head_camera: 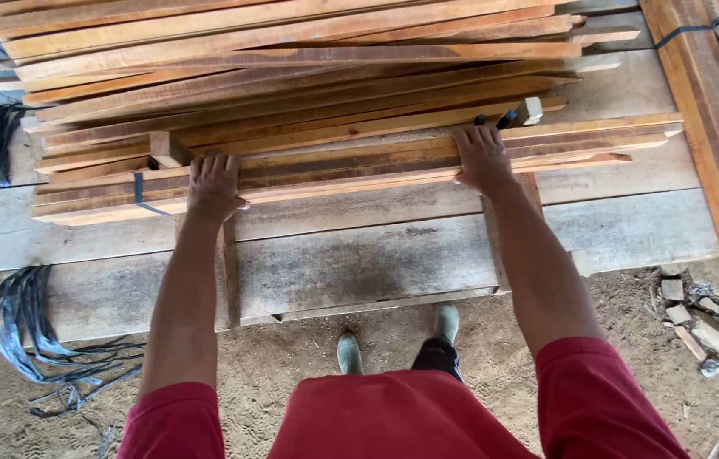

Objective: Bundling thin wooden slats together using black plastic straps on a workbench.

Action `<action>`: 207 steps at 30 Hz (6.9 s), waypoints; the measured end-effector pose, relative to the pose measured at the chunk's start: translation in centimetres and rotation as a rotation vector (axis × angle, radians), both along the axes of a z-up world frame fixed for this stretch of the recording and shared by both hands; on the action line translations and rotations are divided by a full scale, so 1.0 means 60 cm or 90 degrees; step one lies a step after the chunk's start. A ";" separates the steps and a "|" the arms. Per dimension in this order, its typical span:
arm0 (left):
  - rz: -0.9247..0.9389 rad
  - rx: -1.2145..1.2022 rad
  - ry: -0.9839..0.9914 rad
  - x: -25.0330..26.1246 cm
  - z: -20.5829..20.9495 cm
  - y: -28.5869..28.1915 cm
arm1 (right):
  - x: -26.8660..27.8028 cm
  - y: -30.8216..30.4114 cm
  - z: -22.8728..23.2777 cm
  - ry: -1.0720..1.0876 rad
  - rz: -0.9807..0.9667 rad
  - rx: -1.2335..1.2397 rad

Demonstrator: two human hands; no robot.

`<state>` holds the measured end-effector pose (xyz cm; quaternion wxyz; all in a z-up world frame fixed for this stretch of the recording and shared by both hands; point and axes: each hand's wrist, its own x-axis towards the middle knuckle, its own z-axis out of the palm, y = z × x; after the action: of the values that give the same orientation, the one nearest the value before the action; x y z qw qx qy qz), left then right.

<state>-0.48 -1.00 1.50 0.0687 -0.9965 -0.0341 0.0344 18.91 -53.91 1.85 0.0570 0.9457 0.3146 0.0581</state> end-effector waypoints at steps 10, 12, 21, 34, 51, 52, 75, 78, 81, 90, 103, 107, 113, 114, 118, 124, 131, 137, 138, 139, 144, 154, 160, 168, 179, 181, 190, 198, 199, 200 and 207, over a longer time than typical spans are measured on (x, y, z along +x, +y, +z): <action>0.118 -0.062 -0.067 0.010 -0.065 -0.044 | 0.014 -0.008 -0.031 -0.149 0.091 0.092; 0.148 -0.049 -0.097 0.010 -0.049 -0.108 | 0.004 -0.003 -0.015 -0.070 0.057 0.066; 0.061 -0.018 -0.108 0.123 -0.023 -0.473 | 0.004 -0.095 0.080 0.123 0.259 0.015; -0.018 -0.096 0.011 0.299 -0.068 -0.795 | 0.129 -0.459 0.061 0.067 0.058 -0.025; -0.132 0.013 -0.123 0.317 -0.046 -0.748 | 0.167 -0.435 0.091 0.009 0.200 -0.059; -0.130 0.015 -0.121 0.318 -0.046 -0.745 | 0.174 -0.433 0.080 0.010 0.202 -0.056; -0.104 -0.015 -0.008 0.308 -0.007 -0.757 | 0.183 -0.433 0.042 0.091 0.095 0.019; -0.115 -0.021 -0.024 0.308 -0.009 -0.756 | 0.190 -0.431 0.021 0.072 0.078 -0.009; -0.108 -0.036 -0.023 0.309 -0.019 -0.755 | 0.177 -0.423 0.033 0.071 0.038 -0.048; -0.106 -0.063 -0.011 0.313 -0.022 -0.753 | 0.123 -0.374 0.044 0.180 -0.185 -0.045; -0.096 -0.045 -0.053 0.187 -0.032 -0.458 | -0.024 -0.132 0.080 0.242 -0.131 -0.095; -0.057 -0.021 -0.095 0.126 -0.055 -0.304 | -0.072 -0.039 0.080 0.227 -0.087 -0.086; 0.005 -0.043 -0.116 0.061 -0.066 -0.134 | -0.081 0.057 0.064 0.187 -0.044 -0.051; 0.012 -0.046 -0.109 0.049 -0.062 -0.116 | -0.080 0.068 0.057 0.172 -0.059 -0.039; 0.022 -0.011 -0.087 0.069 -0.083 -0.101 | -0.024 0.077 -0.021 0.145 -0.089 -0.008; 0.032 -0.030 -0.075 0.059 -0.050 -0.122 | -0.034 0.097 0.006 0.107 -0.154 -0.007; 0.026 -0.058 -0.118 0.054 -0.043 -0.136 | -0.028 0.089 -0.002 0.130 -0.152 0.029; 0.025 -0.074 -0.134 0.046 -0.046 -0.137 | -0.045 0.088 0.036 0.191 -0.142 0.039; 0.020 -0.065 -0.136 0.047 -0.051 -0.138 | -0.046 0.084 0.038 0.202 -0.143 0.042; 0.021 -0.066 -0.138 0.048 -0.050 -0.136 | -0.042 0.083 0.036 0.200 -0.141 0.041; 0.035 -0.078 -0.087 0.047 -0.044 -0.139 | -0.064 0.087 0.076 0.255 -0.144 0.076; 0.039 -0.086 -0.077 0.055 -0.046 -0.134 | -0.038 0.088 0.056 0.314 -0.158 0.099; 0.051 -0.096 -0.075 0.054 -0.038 -0.141 | -0.025 0.085 0.057 0.352 -0.156 0.091; 0.093 -0.082 -0.021 0.044 0.007 -0.163 | -0.027 0.093 0.055 0.364 -0.175 0.095; 0.066 -0.210 0.028 0.035 0.042 -0.154 | -0.023 0.095 0.053 0.334 -0.178 0.036; 0.056 -0.218 0.033 0.034 -0.021 -0.149 | -0.037 0.086 0.043 0.323 -0.190 0.016; -0.098 -0.150 -0.054 0.041 -0.065 -0.105 | -0.012 0.114 -0.028 0.298 -0.248 0.019; -0.211 -0.191 0.015 -0.058 -0.003 0.030 | -0.173 0.359 0.051 0.280 -0.124 -0.023; -0.212 -0.195 0.020 -0.069 -0.023 0.060 | -0.183 0.392 0.045 0.285 -0.126 -0.026; -0.248 -0.179 -0.121 -0.081 -0.044 0.089 | -0.194 0.424 0.039 0.270 -0.103 -0.041; -0.158 -0.046 -0.259 -0.206 -0.011 0.244 | -0.259 0.589 0.031 0.249 -0.028 -0.071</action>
<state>-12.86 13.61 0.82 0.0286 -0.9813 0.0763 -0.1743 3.35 -18.58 3.73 0.0480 0.9411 0.3014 -0.1456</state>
